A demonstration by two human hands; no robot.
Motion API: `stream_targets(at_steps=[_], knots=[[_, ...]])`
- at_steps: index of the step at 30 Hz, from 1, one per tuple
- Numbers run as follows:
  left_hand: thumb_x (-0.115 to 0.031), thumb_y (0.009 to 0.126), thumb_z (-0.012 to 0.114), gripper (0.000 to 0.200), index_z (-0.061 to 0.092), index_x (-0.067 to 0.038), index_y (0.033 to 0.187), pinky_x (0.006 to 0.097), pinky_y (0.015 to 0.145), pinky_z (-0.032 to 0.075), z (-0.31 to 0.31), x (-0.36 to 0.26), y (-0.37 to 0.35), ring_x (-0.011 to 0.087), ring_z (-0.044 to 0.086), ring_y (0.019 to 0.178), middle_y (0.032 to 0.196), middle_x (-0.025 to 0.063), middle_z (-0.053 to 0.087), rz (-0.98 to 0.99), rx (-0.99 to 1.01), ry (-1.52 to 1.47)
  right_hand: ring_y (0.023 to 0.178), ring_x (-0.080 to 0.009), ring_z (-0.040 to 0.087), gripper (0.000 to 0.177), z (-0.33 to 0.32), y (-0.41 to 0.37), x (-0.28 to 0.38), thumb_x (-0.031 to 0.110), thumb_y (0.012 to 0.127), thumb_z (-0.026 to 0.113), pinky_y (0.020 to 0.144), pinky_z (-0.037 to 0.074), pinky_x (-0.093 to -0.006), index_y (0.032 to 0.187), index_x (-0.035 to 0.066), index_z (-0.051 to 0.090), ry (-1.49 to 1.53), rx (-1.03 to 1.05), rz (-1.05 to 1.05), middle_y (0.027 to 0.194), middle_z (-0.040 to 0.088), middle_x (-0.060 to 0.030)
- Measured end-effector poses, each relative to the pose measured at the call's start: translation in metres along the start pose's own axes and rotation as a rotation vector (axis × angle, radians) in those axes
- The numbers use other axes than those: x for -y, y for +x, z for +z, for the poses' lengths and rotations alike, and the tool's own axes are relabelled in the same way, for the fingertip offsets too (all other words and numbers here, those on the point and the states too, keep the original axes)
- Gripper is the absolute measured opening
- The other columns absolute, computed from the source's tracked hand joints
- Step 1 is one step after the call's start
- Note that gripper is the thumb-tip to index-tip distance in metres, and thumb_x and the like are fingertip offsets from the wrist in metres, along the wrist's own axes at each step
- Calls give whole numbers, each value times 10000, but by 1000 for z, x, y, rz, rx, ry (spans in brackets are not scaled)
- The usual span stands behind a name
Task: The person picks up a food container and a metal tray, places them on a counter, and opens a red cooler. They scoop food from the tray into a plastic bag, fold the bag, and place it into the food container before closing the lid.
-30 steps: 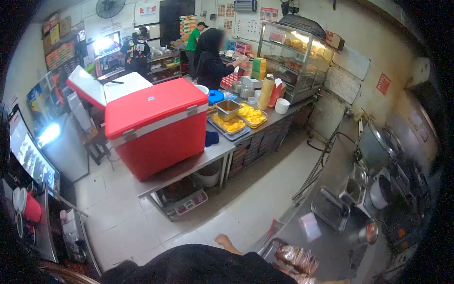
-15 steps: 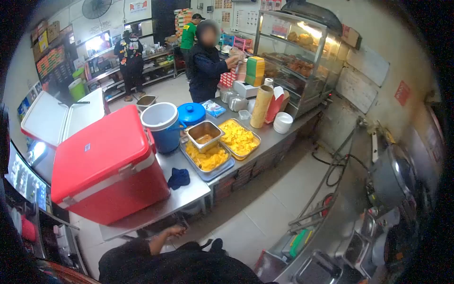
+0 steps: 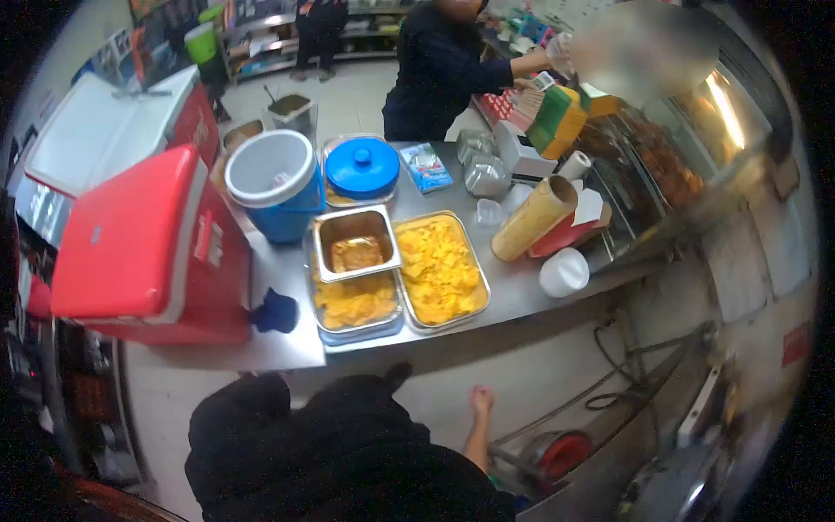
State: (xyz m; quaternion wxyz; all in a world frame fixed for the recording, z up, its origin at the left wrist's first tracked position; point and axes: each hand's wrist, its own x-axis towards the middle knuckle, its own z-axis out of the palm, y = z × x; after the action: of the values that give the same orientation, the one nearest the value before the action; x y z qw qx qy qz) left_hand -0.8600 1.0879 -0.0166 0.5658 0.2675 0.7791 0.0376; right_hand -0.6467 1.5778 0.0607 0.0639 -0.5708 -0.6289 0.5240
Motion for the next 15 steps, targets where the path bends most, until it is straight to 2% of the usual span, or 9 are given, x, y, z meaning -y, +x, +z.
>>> stream_targets(at_steps=[2, 3, 5, 8, 9, 12, 13, 14, 15], knots=[[-356, 747, 507, 323, 576, -78, 895, 432, 681, 429, -24, -38, 23, 238, 552, 841, 921, 88, 581, 138, 35, 192, 569, -122, 525, 222, -14, 18, -14, 299, 804, 489, 512, 418, -286, 804, 94, 575, -131, 276, 179, 728, 598, -54], [-354, 746, 508, 321, 576, -79, 895, 432, 682, 427, -36, -55, 26, 238, 553, 843, 921, 89, 581, 185, 48, 257, 569, -122, 525, 222, -19, 16, -8, 299, 804, 489, 512, 418, -286, 804, 94, 575, -158, 299, 197, 728, 598, -54], [-351, 745, 511, 316, 576, -81, 897, 432, 684, 425, -54, -88, 27, 237, 553, 846, 922, 91, 582, 234, 64, 321, 608, -128, 530, 245, -32, 6, 15, 323, 807, 486, 559, 416, -306, 821, 103, 592, -513, 426, 379, 765, 604, -33], [-345, 742, 514, 310, 575, -84, 899, 432, 687, 422, -49, -119, 37, 236, 554, 850, 922, 94, 584, 188, -2, 290, 601, -127, 534, 292, -54, 31, 54, 359, 795, 501, 559, 412, -294, 811, 86, 602, -644, 553, 368, 769, 607, -20], [-341, 739, 521, 301, 575, -102, 914, 433, 688, 417, -35, -125, 52, 230, 554, 871, 927, 93, 587, 67, -92, 297, 601, -127, 534, 292, -60, 46, 72, 359, 795, 501, 559, 412, -294, 811, 86, 602, -677, 575, 354, 769, 607, -20], [-329, 727, 543, 294, 574, -155, 961, 435, 690, 402, 28, -163, 84, 213, 553, 932, 940, 90, 596, -309, -309, 301, 612, -113, 544, 283, -70, 83, 139, 324, 811, 507, 561, 421, -259, 775, 59, 599, -617, 904, -61, 753, 606, -33], [-264, 714, 561, 294, 571, -143, 982, 424, 704, 414, -13, -207, 40, 241, 558, 922, 960, 69, 595, -341, -68, 42, 615, -106, 546, 277, -67, 90, 164, 300, 822, 501, 558, 422, -243, 761, 46, 593, -570, 978, -157, 729, 605, -39], [-264, 714, 561, 294, 571, -143, 982, 424, 704, 414, 2, -219, 40, 241, 558, 922, 960, 69, 595, -363, -61, 11, 592, -102, 535, 255, -64, 86, 206, 262, 812, 518, 547, 425, -246, 750, 23, 582, -507, 1013, -185, 689, 592, -36], [-232, 697, 570, 291, 580, -124, 967, 418, 718, 420, 13, -226, 44, 250, 556, 928, 970, 75, 592, -416, -79, -179, 569, -97, 525, 235, -62, 81, 246, 224, 802, 535, 536, 427, -249, 739, 0, 572, -436, 1044, -215, 650, 579, -34]])
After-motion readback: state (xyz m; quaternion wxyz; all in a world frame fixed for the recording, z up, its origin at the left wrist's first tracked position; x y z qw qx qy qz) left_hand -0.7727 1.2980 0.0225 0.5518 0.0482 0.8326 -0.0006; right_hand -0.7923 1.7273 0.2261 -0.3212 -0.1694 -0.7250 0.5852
